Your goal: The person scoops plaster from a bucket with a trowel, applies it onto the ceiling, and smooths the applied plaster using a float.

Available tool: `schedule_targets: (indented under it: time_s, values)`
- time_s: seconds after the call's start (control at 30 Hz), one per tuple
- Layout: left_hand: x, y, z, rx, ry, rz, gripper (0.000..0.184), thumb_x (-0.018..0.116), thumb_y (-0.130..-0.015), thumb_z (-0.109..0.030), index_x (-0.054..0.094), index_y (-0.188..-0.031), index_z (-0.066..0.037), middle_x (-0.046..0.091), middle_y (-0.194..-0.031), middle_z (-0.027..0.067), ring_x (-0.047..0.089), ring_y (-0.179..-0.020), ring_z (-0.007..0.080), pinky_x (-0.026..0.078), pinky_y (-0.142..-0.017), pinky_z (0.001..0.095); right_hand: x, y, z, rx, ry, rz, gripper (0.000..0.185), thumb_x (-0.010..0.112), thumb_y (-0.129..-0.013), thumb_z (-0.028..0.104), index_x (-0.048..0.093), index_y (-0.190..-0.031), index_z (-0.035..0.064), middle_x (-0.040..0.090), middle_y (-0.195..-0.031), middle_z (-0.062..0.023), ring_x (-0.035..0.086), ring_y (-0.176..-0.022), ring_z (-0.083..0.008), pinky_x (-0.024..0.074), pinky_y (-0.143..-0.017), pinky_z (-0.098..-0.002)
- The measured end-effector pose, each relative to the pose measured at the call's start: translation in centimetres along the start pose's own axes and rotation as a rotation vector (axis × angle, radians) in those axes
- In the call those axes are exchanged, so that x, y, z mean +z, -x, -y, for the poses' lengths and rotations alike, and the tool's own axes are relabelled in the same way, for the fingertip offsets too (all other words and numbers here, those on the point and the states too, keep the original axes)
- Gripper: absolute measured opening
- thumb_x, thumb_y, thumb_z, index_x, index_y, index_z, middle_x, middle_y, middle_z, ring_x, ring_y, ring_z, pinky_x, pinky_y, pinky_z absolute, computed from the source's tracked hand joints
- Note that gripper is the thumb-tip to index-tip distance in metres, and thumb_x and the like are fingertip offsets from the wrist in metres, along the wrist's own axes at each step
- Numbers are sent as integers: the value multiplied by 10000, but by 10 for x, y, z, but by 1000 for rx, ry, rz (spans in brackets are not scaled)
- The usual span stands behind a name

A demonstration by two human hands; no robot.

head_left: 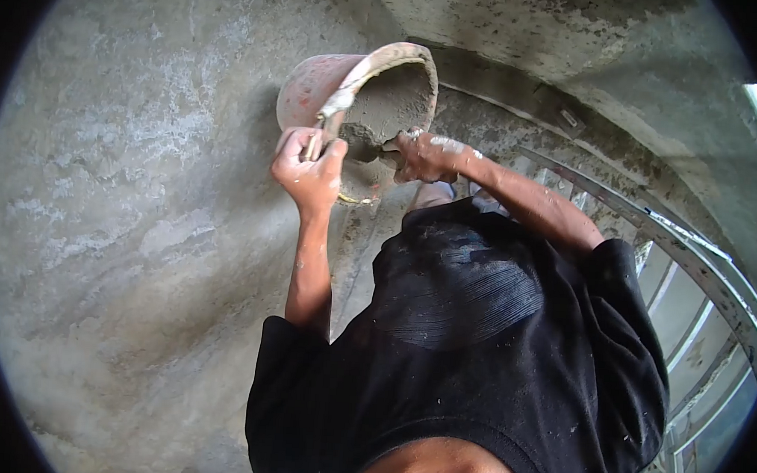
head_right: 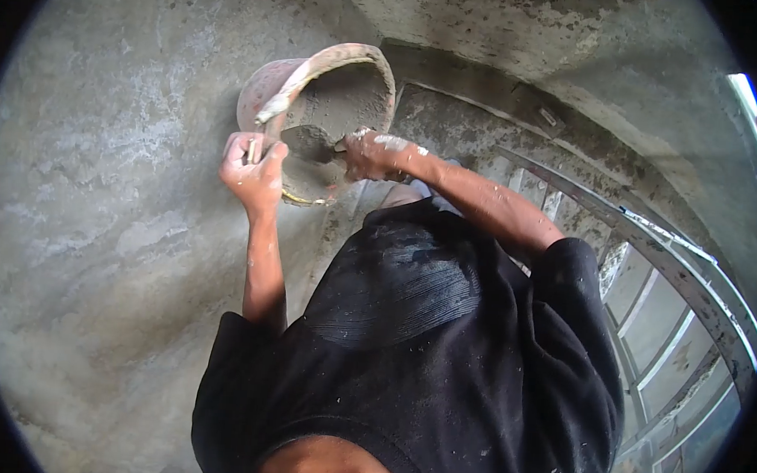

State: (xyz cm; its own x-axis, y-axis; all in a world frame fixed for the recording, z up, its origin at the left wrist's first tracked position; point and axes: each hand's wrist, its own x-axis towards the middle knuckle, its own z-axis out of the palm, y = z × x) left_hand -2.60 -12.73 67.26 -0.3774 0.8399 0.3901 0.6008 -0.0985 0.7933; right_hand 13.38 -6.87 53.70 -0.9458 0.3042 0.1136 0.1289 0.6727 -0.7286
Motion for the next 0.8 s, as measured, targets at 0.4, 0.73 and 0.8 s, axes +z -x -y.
schedule_targets:
  time_s: [0.4, 0.73, 0.8]
  values:
    - [-64, -18, 68, -345, 136, -367, 177, 621, -627, 54, 511, -766, 53, 550, -783, 78, 525, -701, 128, 459, -599, 264, -23, 38, -32, 406, -554, 235, 645, 567, -771, 499, 454, -1251, 84, 527, -1154, -163, 524, -1040, -273, 440, -863, -368]
    - [-30, 18, 141, -325, -105, -111, 166, 591, -621, 46, 443, -583, -17, 468, -551, -21, 402, -518, 73, 321, -482, 236, -200, 137, -43, 745, -408, 410, 469, 513, -841, 270, 415, -1272, 113, 473, -1220, -155, 528, -1017, -303, 456, -884, -410]
    - [-27, 24, 142, -385, -57, -108, 173, 598, -621, 47, 442, -587, -20, 460, -545, -23, 400, -513, 70, 321, -477, 246, -275, 166, -25, 948, -651, -95, 399, 566, -818, 251, 495, -1188, 123, 541, -1064, -149, 563, -941, -218, 487, -824, -371]
